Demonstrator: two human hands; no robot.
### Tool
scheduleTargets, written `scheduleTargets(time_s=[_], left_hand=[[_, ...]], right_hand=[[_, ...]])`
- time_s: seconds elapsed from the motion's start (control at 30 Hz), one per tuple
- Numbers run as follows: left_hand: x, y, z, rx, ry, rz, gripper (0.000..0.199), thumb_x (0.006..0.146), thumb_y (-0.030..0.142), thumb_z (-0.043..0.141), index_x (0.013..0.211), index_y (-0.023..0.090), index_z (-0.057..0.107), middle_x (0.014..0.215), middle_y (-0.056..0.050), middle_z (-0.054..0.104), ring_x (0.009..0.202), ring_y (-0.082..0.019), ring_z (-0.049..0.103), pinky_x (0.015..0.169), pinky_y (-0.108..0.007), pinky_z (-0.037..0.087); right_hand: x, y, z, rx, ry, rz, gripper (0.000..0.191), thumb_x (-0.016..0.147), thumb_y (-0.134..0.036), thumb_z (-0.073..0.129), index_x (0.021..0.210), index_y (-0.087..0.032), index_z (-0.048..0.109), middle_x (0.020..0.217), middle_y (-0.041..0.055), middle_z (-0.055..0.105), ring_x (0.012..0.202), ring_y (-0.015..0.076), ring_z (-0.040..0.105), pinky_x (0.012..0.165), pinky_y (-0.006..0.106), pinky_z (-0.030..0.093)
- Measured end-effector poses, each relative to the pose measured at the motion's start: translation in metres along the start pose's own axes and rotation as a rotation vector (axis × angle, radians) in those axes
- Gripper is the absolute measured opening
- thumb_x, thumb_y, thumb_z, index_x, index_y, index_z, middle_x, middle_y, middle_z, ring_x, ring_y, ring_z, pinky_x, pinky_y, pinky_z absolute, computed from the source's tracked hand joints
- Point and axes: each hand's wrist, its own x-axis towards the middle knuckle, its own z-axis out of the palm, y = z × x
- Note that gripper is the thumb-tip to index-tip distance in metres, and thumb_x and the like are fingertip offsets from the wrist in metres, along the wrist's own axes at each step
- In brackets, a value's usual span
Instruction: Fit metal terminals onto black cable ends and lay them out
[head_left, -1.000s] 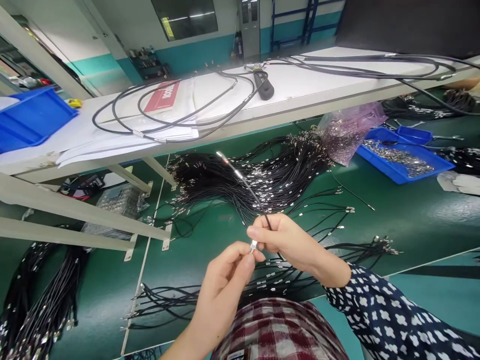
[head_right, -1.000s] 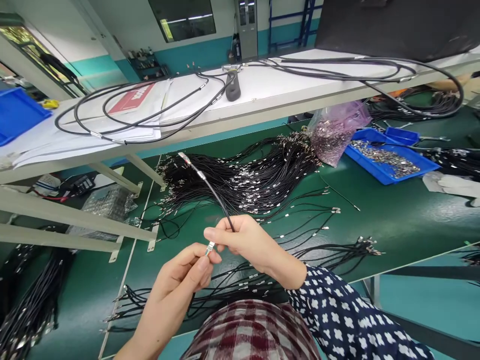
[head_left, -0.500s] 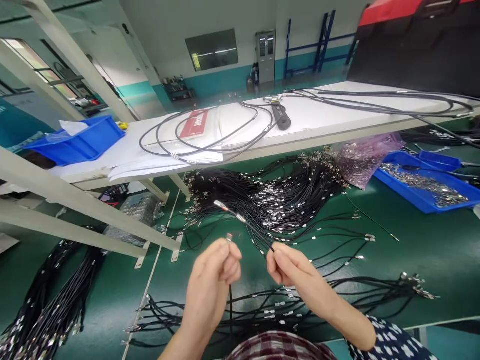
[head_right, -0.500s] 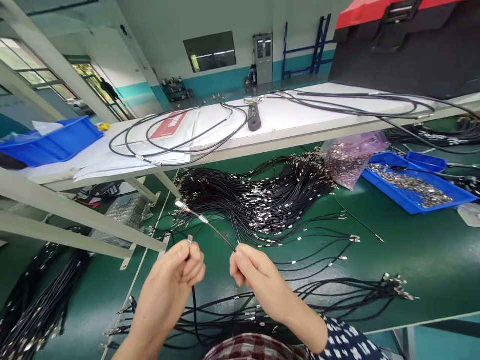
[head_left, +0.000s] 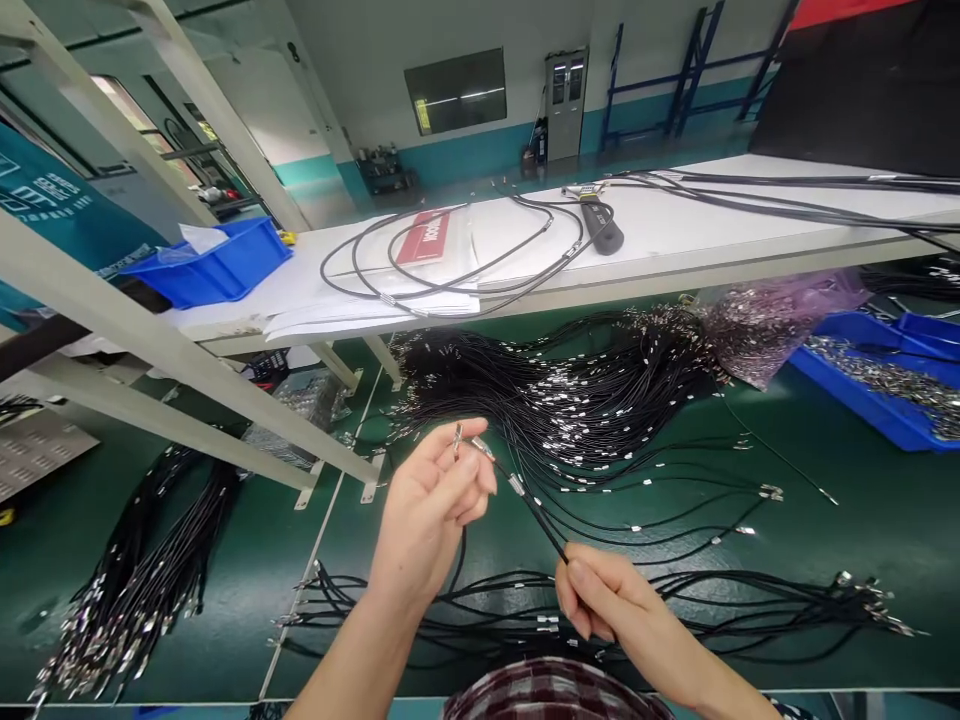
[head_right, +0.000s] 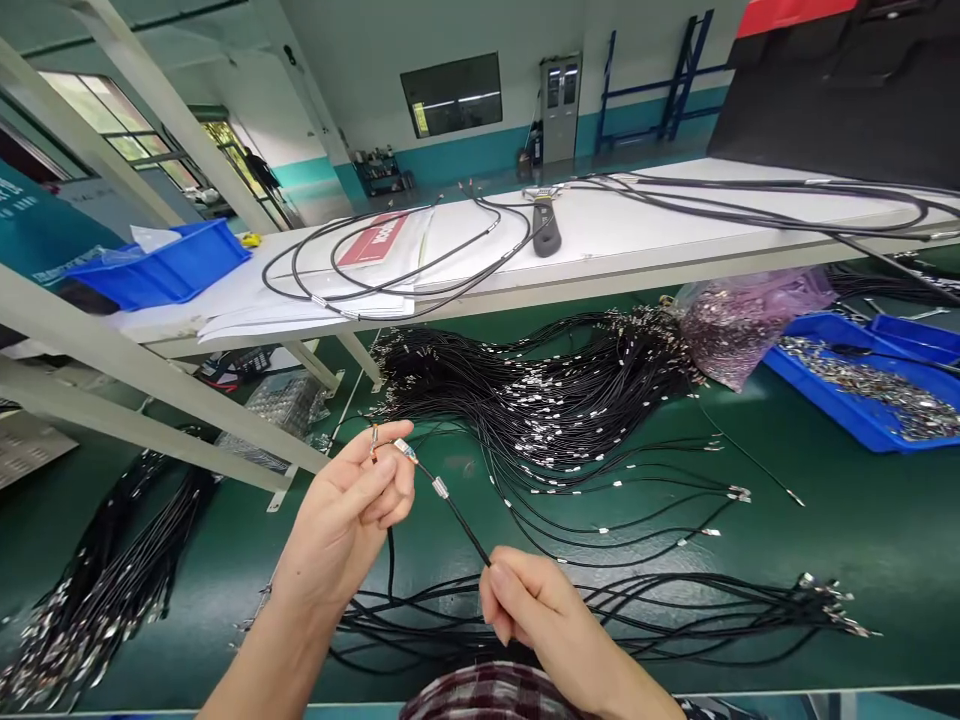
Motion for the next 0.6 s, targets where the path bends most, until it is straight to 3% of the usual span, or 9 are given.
scheduleTargets(time_s=[0.13, 0.23, 0.3, 0.37, 0.47, 0.53, 0.6], left_hand=[[0.0, 0.003, -0.007, 0.015, -0.035, -0.072, 0.01, 0.083, 0.022, 0.069, 0.092, 0.017, 0.07, 0.057, 0.002, 0.057, 0.042, 0.0, 0.021, 0.043, -0.017, 0.017], [-0.003, 0.002, -0.005, 0.094, 0.007, -0.08, 0.01, 0.077, 0.023, 0.076, 0.078, 0.016, 0.069, 0.057, 0.003, 0.056, 0.041, 0.0, 0.026, 0.043, -0.017, 0.017], [-0.005, 0.0, 0.0, 0.167, 0.017, -0.085, 0.012, 0.073, 0.023, 0.079, 0.074, 0.015, 0.07, 0.062, 0.003, 0.056, 0.044, 0.0, 0.03, 0.043, -0.017, 0.019], [-0.007, -0.003, 0.005, 0.23, -0.005, -0.085, 0.01, 0.072, 0.022, 0.079, 0.073, 0.015, 0.072, 0.065, 0.002, 0.057, 0.047, -0.001, 0.032, 0.043, -0.017, 0.021], [-0.007, -0.006, 0.009, 0.277, -0.028, -0.077, 0.007, 0.073, 0.021, 0.078, 0.072, 0.016, 0.073, 0.059, 0.004, 0.054, 0.047, -0.002, 0.032, 0.043, -0.017, 0.022], [-0.007, -0.005, 0.008, 0.31, 0.006, -0.07, 0.006, 0.073, 0.02, 0.077, 0.072, 0.016, 0.073, 0.055, 0.005, 0.05, 0.047, -0.002, 0.03, 0.044, -0.017, 0.022], [-0.007, -0.004, 0.006, 0.334, 0.042, -0.086, 0.009, 0.074, 0.022, 0.076, 0.071, 0.015, 0.071, 0.053, 0.006, 0.046, 0.046, -0.002, 0.029, 0.043, -0.017, 0.021]], right_hand=[[-0.003, -0.003, -0.006, -0.042, -0.096, 0.014, 0.049, 0.1, -0.052, 0.035, 0.071, -0.016, 0.051, 0.063, 0.0003, 0.049, 0.055, 0.01, 0.039, 0.051, 0.023, 0.03], [0.0, -0.017, -0.008, -0.184, -0.118, -0.021, 0.04, 0.101, -0.045, 0.039, 0.084, -0.016, 0.06, 0.079, 0.0033, 0.06, 0.073, 0.0135, 0.055, 0.07, 0.026, 0.042], [0.007, -0.029, -0.006, -0.293, -0.002, -0.113, 0.024, 0.099, -0.038, 0.047, 0.102, -0.02, 0.061, 0.099, 0.0038, 0.063, 0.093, 0.016, 0.057, 0.084, 0.028, 0.042], [0.016, -0.04, -0.002, -0.335, 0.143, -0.216, 0.02, 0.096, -0.033, 0.055, 0.113, -0.024, 0.058, 0.11, 0.0023, 0.062, 0.1, 0.016, 0.056, 0.089, 0.028, 0.042], [0.028, -0.048, 0.006, -0.311, 0.218, -0.302, 0.013, 0.096, -0.03, 0.053, 0.101, -0.023, 0.063, 0.095, -0.0004, 0.067, 0.088, 0.0134, 0.06, 0.081, 0.026, 0.045], [0.031, -0.046, 0.009, -0.282, 0.205, -0.29, 0.02, 0.098, -0.031, 0.05, 0.089, -0.021, 0.065, 0.081, -0.0009, 0.067, 0.078, 0.0126, 0.061, 0.074, 0.025, 0.046], [0.029, -0.041, 0.011, -0.212, 0.182, -0.255, 0.021, 0.098, -0.031, 0.05, 0.089, -0.02, 0.065, 0.074, -0.0008, 0.066, 0.071, 0.0122, 0.06, 0.068, 0.024, 0.047]])
